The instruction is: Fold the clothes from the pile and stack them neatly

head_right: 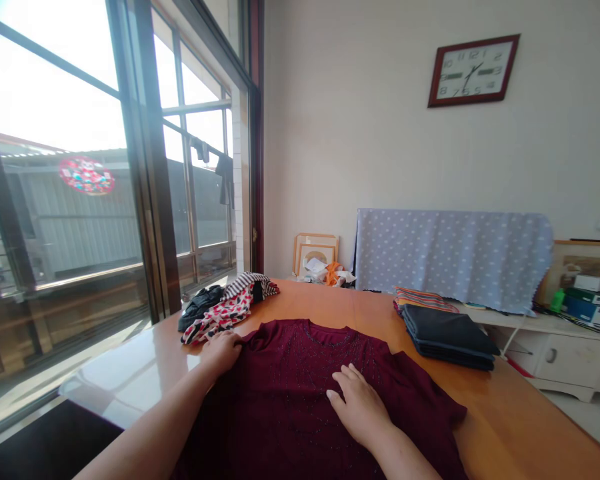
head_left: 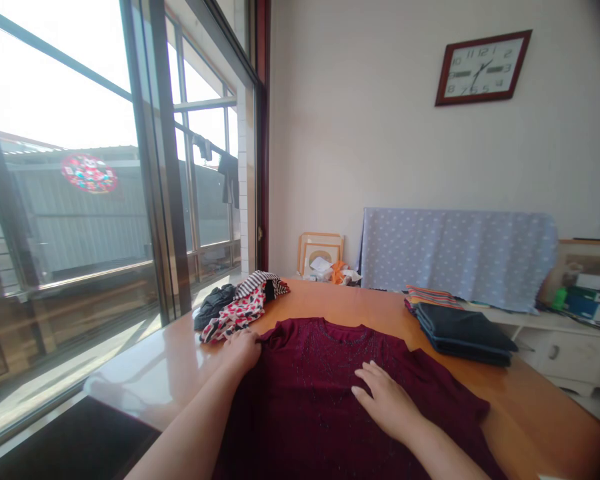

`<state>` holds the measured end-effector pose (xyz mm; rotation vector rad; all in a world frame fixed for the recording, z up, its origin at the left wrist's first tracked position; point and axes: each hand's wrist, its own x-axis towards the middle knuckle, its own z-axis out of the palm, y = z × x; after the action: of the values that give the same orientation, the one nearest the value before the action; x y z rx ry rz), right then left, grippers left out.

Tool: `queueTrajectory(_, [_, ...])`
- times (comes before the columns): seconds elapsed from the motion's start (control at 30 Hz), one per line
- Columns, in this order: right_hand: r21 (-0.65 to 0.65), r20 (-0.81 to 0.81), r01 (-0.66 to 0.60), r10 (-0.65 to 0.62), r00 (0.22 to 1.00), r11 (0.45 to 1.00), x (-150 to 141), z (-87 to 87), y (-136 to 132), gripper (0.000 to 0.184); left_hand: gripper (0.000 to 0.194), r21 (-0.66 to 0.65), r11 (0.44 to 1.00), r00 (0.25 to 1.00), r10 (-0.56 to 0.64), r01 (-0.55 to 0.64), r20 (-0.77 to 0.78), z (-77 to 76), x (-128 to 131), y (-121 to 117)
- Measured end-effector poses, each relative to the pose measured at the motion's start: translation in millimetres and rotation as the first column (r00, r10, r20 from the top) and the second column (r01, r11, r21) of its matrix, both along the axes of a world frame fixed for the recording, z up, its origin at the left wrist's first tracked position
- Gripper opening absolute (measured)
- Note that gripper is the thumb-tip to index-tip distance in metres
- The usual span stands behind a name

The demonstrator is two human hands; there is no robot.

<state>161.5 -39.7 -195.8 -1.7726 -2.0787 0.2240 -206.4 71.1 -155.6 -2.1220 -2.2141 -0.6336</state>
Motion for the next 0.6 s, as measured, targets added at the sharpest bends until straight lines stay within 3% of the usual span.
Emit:
queueTrajectory(0.17, [0.050,0.007,0.019,-0.020,1.000,0.999,0,-19.2,6,0.053,0.036,0.051,0.993,0.989,0.102,-0.107,0.104,4.4,-20,15])
queueTrajectory(0.37, [0.080,0.014,0.029,-0.030,0.999,0.996,3,-26.2,6,0.053,0.038,0.094,0.977,0.953,0.164,-0.193,0.254,14.1,-44,27])
queueTrajectory(0.6, [0.102,0.024,0.023,-0.025,0.999,0.995,1,-25.1,5,0.052,0.036,0.044,0.992,0.909,0.093,-0.121,0.406,17.5,-39,29])
